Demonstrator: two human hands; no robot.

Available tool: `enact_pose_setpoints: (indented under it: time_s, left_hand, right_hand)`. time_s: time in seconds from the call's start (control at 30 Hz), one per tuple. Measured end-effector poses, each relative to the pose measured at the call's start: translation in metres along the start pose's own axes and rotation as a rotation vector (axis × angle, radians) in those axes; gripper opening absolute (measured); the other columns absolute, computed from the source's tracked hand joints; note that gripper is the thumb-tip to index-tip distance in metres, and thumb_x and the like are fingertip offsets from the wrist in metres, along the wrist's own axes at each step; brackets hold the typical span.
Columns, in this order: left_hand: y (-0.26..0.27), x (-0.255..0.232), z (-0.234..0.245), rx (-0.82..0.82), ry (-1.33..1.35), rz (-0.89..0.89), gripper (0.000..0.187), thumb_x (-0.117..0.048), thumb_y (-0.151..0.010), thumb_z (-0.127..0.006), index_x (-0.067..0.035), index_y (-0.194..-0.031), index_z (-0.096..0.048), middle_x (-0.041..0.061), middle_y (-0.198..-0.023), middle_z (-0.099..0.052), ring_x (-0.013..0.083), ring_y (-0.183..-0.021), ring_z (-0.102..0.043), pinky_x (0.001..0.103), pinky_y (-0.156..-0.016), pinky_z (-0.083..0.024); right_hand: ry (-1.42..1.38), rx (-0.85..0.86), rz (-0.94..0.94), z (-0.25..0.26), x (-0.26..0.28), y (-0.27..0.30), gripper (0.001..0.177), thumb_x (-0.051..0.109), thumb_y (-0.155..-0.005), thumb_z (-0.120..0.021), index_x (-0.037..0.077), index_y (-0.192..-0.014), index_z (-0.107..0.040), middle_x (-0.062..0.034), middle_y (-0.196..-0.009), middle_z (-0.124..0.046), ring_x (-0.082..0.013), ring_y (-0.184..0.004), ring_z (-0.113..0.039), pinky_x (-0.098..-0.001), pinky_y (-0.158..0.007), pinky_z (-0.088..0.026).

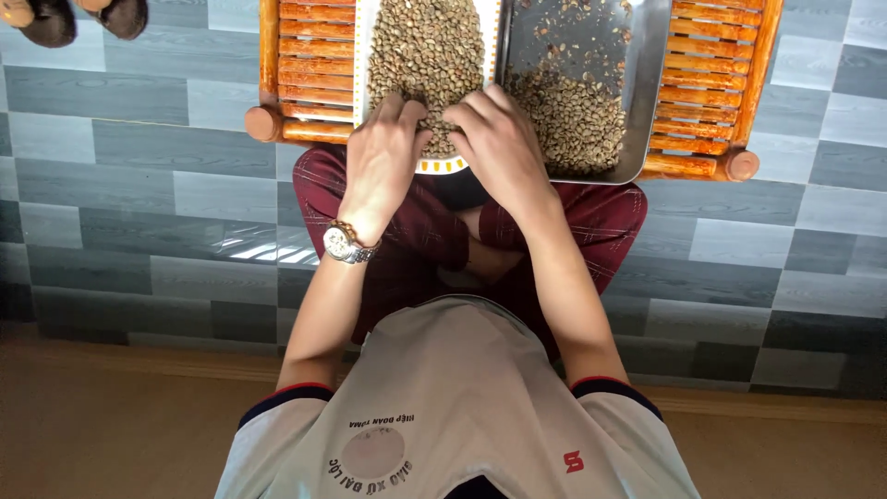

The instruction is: Manually sorting green coffee beans by picking them from one tray and placing them into another to remove defects.

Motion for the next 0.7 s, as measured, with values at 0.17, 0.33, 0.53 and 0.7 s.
enact_pose_setpoints:
  time_s: [0.17, 0.33, 0.53, 0.7]
  left_hand:
    - [0.002, 0.004, 0.001, -0.052, 0.075, -0.024, 0.016, -0.003, -0.087, -0.072, -0.002, -0.101, -0.066, 0.011, -0.095, -0.059, 0.0275, -0.074, -0.065, 0.039, -0.063, -0.055]
    - [0.005, 0.008, -0.002, -0.088, 0.094, -0.03, 0.014, -0.003, -0.088, -0.073, -0.002, -0.099, -0.065, 0.01, -0.093, -0.057, 0.0248, -0.075, -0.063, 0.037, -0.065, -0.056]
    - [0.01, 0.007, 0.002, -0.15, 0.109, -0.038, 0.009, -0.007, -0.092, -0.07, -0.004, -0.099, -0.065, 0.009, -0.093, -0.056, 0.0255, -0.075, -0.061, 0.038, -0.067, -0.054]
    - [0.012, 0.008, 0.006, -0.17, 0.187, -0.023, 0.017, -0.003, -0.089, -0.072, -0.003, -0.104, -0.066, 0.01, -0.094, -0.055, 0.028, -0.076, -0.061, 0.04, -0.07, -0.053]
  right_hand:
    - [0.028, 0.014, -0.034, -0.025, -0.006, -0.008, 0.016, 0.005, -0.085, -0.079, 0.004, -0.1, -0.074, -0.0034, -0.094, -0.065, -0.0182, -0.09, -0.056, -0.0336, -0.094, -0.054]
    - [0.05, -0.032, -0.022, -0.023, 0.0, -0.012, 0.013, 0.004, -0.083, -0.08, 0.004, -0.094, -0.075, -0.0032, -0.091, -0.064, -0.018, -0.088, -0.056, -0.0334, -0.09, -0.055]
    - [0.073, -0.051, -0.033, -0.024, 0.0, -0.011, 0.013, 0.006, -0.081, -0.083, 0.006, -0.089, -0.073, -0.0023, -0.089, -0.064, -0.017, -0.087, -0.056, -0.032, -0.086, -0.055]
    - [0.03, -0.073, -0.046, -0.014, 0.005, -0.012, 0.017, 0.004, -0.078, -0.084, 0.005, -0.086, -0.069, -0.0023, -0.088, -0.062, -0.0176, -0.085, -0.055, -0.0319, -0.083, -0.053]
Point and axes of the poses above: each hand's wrist, its own y-axis away from the middle knuckle, its own z-axis out of the back of the hand, x = y × z, the point moved 7 cm from there along -y, towards the middle knuckle
